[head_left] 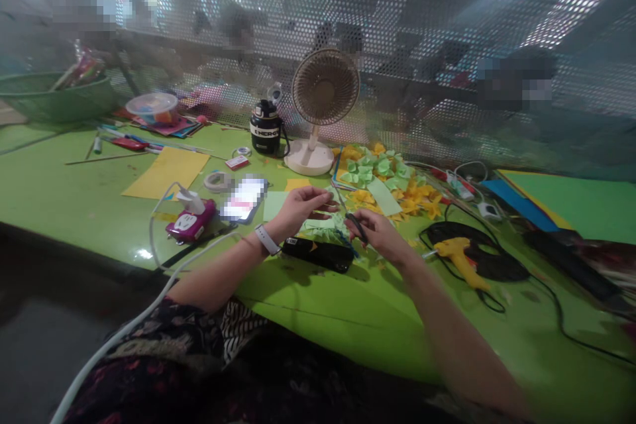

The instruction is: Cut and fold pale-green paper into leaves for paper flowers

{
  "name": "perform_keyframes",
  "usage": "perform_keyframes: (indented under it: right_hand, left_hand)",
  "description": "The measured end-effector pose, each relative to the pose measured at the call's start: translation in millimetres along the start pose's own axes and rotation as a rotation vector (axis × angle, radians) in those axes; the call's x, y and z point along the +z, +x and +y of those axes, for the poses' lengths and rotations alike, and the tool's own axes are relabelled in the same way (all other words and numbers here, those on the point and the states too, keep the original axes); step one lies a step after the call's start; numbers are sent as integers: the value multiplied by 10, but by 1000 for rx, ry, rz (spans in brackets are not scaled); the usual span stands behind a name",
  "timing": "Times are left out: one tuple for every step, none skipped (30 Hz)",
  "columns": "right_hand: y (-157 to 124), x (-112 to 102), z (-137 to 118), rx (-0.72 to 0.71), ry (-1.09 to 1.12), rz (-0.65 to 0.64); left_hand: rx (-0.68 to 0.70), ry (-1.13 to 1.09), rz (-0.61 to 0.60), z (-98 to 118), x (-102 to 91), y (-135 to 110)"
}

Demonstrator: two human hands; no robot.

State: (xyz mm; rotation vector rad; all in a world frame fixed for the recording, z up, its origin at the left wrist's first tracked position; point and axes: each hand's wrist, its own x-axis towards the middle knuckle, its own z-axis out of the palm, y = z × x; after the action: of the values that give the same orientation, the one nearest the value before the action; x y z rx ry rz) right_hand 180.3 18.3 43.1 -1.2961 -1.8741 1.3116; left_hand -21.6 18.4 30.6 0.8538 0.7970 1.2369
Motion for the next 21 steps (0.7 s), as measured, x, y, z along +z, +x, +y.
perform_keyframes:
  right_hand:
    - [-1, 1, -1, 0, -3, 3]
    - [-1, 1, -2, 0, -7, 6]
    - [-2, 3, -3, 1, -9, 9]
    - [-3, 4, -4, 1, -11, 13]
    - [-4, 7, -5, 1, -13, 19]
    - [-6, 9, -8, -1, -14, 24]
    - [-7, 12, -11, -3, -17, 30]
    - [-8, 14, -15, -6, -20, 32]
    - [-10, 16, -19, -9, -24, 35]
    - [-11, 18, -24, -11, -29, 38]
    - [-14, 19, -30, -11, -34, 40]
    - [-16, 20, -36, -10, -39, 43]
    - [-20, 21, -43, -8, -44, 45]
    - [-23, 21, -49, -5, -48, 48]
    - [-27, 21, -54, -1, -52, 50]
    - [-31, 21, -59, 3, -55, 49]
    - [-35, 20, -64, 6, -58, 49]
    - [-39, 18, -67, 6, -60, 50]
    - [-42, 16, -68, 7, -62, 50]
    - [-44, 13, -68, 7, -63, 50]
    - [-45, 9, -66, 9, -63, 49]
  left_hand:
    - [1, 2, -1, -1, -1, 2]
    - [1, 4, -2, -2, -4, 6]
    - [1, 6, -5, -6, -8, 10]
    - [2, 6, -6, -10, -13, 14]
    - [3, 7, -6, -15, -20, 18]
    - [5, 7, -6, -20, -27, 23]
    - [6, 8, -6, -25, -33, 27]
    - [8, 9, -4, -29, -39, 30]
    - [9, 10, -3, -31, -43, 33]
    - [8, 12, -2, -32, -47, 36]
    - [6, 13, -2, -32, -49, 39]
    - [3, 14, 1, -31, -51, 41]
    - [2, 15, 4, -29, -53, 44]
    - [4, 15, 8, -28, -54, 46]
    - [7, 16, 14, -28, -57, 49]
    - [11, 17, 17, -29, -59, 52]
    - [15, 18, 20, -30, -63, 55]
    - [18, 19, 23, -33, -66, 57]
    - [20, 21, 24, -35, -70, 59]
    - [22, 22, 24, -36, -73, 60]
    - [26, 24, 24, -37, -75, 60]
